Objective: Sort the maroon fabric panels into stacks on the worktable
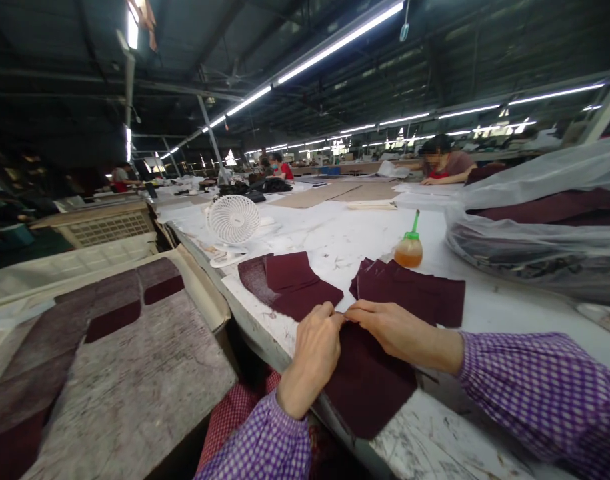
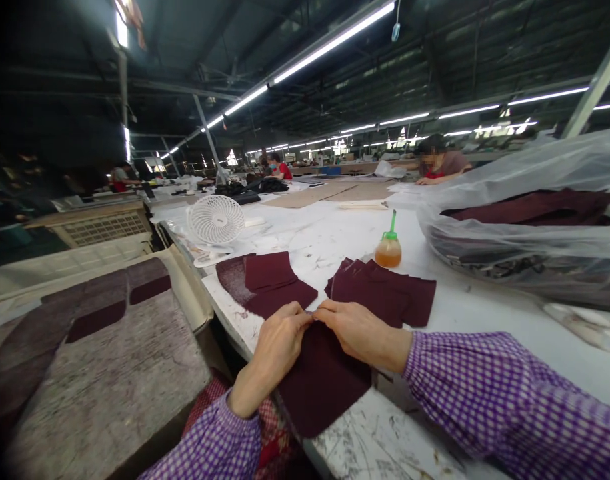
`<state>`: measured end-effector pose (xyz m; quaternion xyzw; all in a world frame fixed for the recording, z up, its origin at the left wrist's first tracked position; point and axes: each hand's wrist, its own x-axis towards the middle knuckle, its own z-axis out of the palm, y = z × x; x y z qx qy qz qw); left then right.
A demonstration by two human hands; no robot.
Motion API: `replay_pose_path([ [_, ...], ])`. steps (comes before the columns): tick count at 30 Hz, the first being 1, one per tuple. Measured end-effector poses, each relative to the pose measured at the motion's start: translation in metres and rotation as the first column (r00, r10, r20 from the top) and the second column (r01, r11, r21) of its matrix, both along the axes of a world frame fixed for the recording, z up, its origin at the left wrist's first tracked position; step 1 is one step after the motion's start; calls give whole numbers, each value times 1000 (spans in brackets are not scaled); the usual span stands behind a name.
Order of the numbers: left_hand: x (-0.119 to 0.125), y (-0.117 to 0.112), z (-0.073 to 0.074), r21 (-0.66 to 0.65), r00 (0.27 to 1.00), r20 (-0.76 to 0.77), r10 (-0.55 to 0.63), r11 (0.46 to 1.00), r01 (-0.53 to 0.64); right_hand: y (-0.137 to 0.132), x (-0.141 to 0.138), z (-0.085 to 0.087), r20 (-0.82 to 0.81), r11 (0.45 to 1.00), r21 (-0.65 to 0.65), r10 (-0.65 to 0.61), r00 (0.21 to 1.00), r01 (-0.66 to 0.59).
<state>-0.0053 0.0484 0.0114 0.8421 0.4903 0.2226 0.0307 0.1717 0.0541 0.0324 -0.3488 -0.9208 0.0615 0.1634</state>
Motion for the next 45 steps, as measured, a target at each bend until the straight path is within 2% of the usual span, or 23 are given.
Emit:
replay_pose_path([
  [4, -7, 2, -4, -60, 992, 121, -26, 998, 34, 7, 5, -10, -18, 1000, -26, 14, 1000, -14],
  [10, -34, -6, -7, -124, 959, 280, -52, 988, 90, 10, 6, -7, -39, 997, -78, 17, 999, -20],
  [17, -54, -21, -12, 20, 960, 261, -104, 995, 102, 2, 3, 2, 60, 995, -87, 51, 997, -46],
  [21, -58, -23, -16, 116, 970, 197, -145, 985, 124, 1, 0, 8, 124, 993, -78, 93, 988, -84],
  [24, -60, -24, -19, 181, 977, 144, -155, 975, 128, 2, -3, 13, 205, 992, -71, 112, 972, -99],
  [28, -61, -24, -21, 211, 976, 147, -160, 969, 127, 1, -10, 19, 358, 994, -24, 105, 928, -103],
  [32, -62, -23, -22, 168, 961, 224, -163, 978, 127, -1, -20, 22, 497, 994, 42, 69, 865, -103],
  [36, -65, -21, -21, 87, 926, 335, -174, 984, 154, -6, -29, 23, 539, 982, 123, 53, 840, -141],
  [41, -74, -18, -15, -69, 804, 589, -88, 985, 159, -8, -32, 20, 521, 966, 196, 42, 852, -167],
  [43, -75, -20, -12, -97, 807, 588, -58, 985, 142, -8, -33, 20, 530, 966, 197, 36, 847, -164],
  [45, -75, -21, -9, -94, 847, 527, -70, 986, 140, -9, -33, 22, 549, 970, 184, 31, 835, -157],
])
